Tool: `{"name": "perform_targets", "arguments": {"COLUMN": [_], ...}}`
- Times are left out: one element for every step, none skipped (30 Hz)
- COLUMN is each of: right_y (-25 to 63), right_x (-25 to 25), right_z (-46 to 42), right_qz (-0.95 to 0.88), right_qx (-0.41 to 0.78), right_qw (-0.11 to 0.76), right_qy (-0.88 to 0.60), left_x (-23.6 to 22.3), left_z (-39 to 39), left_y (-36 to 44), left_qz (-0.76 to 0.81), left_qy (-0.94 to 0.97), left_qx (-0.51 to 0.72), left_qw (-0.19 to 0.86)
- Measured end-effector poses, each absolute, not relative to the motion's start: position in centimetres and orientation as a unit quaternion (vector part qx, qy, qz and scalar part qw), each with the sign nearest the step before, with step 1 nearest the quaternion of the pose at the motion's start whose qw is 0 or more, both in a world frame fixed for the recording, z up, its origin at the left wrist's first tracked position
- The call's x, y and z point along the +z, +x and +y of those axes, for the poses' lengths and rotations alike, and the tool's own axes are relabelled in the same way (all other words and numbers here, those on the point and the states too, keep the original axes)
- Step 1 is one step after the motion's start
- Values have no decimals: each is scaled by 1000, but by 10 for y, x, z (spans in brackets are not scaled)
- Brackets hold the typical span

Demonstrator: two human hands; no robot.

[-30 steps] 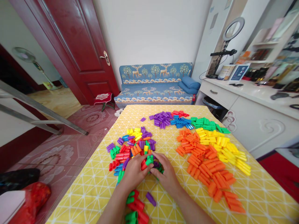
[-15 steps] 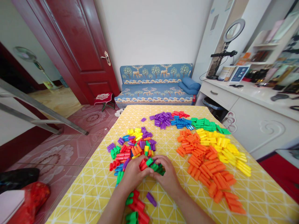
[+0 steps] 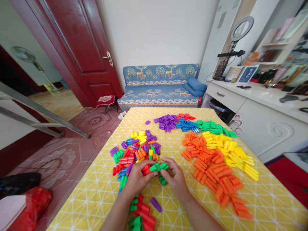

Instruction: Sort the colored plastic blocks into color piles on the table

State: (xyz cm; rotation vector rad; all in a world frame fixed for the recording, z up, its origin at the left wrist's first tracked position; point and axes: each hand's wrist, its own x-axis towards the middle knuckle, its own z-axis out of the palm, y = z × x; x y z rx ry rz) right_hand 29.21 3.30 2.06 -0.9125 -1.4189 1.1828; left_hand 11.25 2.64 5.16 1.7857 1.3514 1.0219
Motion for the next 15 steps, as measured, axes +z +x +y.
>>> {"name": "perform_targets", "arguments": {"right_y": [292,291,291,291,291,291,292,293,294,295,297,298,298,299,299], "right_x": [20,20,19,18,17,16,15,15,15,15,15,16,17,18,20], "right_z": [33,33,33,33,33,34,35,36,37,39,40,40,40,39,38], "right_qz": [-590,-588,-584,-582,-580,-579,-573,-560,-539,-514,-493,-481,-482,-496,-516], "right_qx": [496,501,506,509,512,511,506,497,485,473,463,459,462,471,480], "right_qw": [512,508,505,503,502,503,511,528,551,575,595,607,605,593,575], "right_qy": [-379,-381,-385,-387,-388,-389,-393,-402,-414,-426,-434,-436,-433,-425,-415], "left_x": [51,51,51,51,51,50,50,50,49,49,49,49,48,48,48], "left_z": [26,26,26,26,26,26,26,27,27,27,28,28,28,29,29], "left_y": [112,112,112,112,111,111,110,110,109,109,109,109,109,109,110], "left_qz": [526,535,542,548,551,552,553,553,555,559,562,566,569,570,571], "left_qy": [676,671,668,666,666,668,670,673,676,677,678,678,678,676,673], "left_qx": [391,390,388,385,384,381,378,375,373,372,370,368,366,367,370], "left_qw": [336,335,331,327,324,322,320,316,310,302,295,290,288,288,289]}}
